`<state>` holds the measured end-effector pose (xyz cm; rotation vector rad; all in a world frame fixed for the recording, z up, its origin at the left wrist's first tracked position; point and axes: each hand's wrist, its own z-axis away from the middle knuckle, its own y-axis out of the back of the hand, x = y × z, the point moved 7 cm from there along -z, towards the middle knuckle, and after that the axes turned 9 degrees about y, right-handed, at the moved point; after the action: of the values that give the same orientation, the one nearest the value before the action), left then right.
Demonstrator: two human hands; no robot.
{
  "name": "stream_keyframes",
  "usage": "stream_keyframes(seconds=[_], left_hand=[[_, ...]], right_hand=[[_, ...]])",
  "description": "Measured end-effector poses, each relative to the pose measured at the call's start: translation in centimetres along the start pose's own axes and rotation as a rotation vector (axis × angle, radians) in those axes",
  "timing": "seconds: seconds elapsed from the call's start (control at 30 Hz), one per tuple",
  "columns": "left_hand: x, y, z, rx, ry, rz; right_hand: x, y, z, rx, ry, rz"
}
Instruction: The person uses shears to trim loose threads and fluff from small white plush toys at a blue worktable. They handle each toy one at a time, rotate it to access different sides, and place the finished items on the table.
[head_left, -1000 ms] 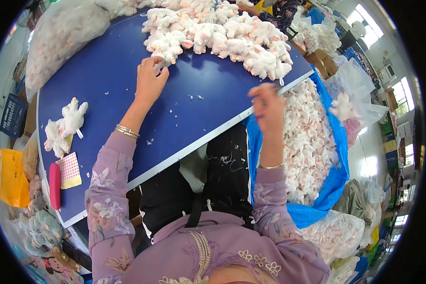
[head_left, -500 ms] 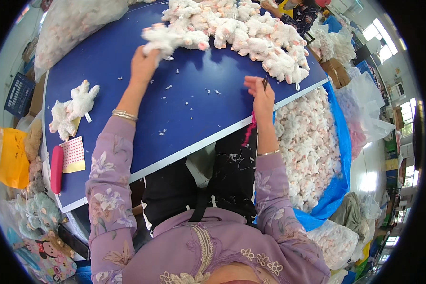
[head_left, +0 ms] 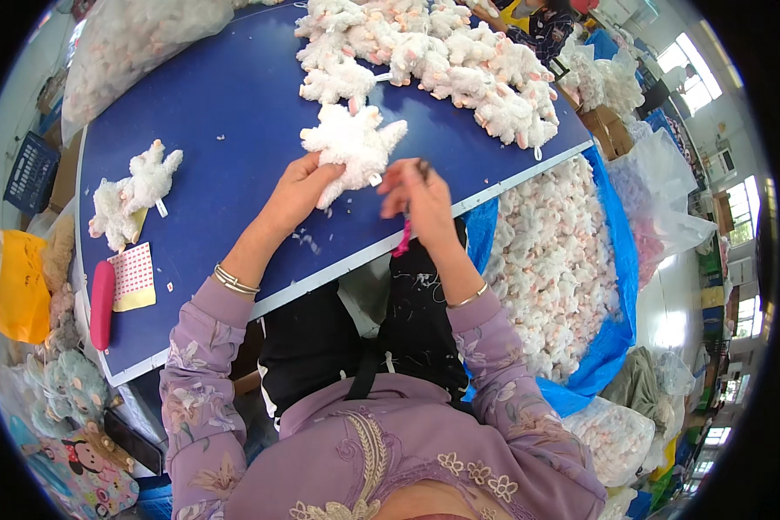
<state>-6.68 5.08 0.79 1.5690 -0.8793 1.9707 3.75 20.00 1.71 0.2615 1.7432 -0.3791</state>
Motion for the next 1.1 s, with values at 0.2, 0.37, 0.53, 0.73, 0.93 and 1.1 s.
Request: stream_keyframes(seconds=[0.2, 0.37, 0.53, 0.73, 0.93, 1.1], left_hand=[[-0.3, -2.5, 0.8, -0.138, 0.073, -0.048], [0.4, -3.5, 0.7, -0.101, -0.021, -0.099], [1.7, -2.4, 0.7, -0.258, 0.021, 0.273], [-0.1, -3.7, 1.6, -0.204, 0.221, -0.179], [0.8, -2.3, 1.0, -0.002, 0.063, -0.078], [-0.3, -3.7, 1.2, -0.131, 0.218, -0.209]], right_hand=[[-0.7, 1.3, -0.4, 0.045, 0.076, -0.140], [-0.9, 1.3, -0.9, 0.133, 0.126, -0.042], [-2.6, 0.2, -1.2, -0.177, 0.054, -0.009], [-2.0, -0.2, -3.1, -0.043, 0.105, 0.030], [-2.9, 1.6, -1.7, 0.045, 0.008, 0.060], [-1.2, 0.9, -1.6, -0.033, 0.151, 0.120]])
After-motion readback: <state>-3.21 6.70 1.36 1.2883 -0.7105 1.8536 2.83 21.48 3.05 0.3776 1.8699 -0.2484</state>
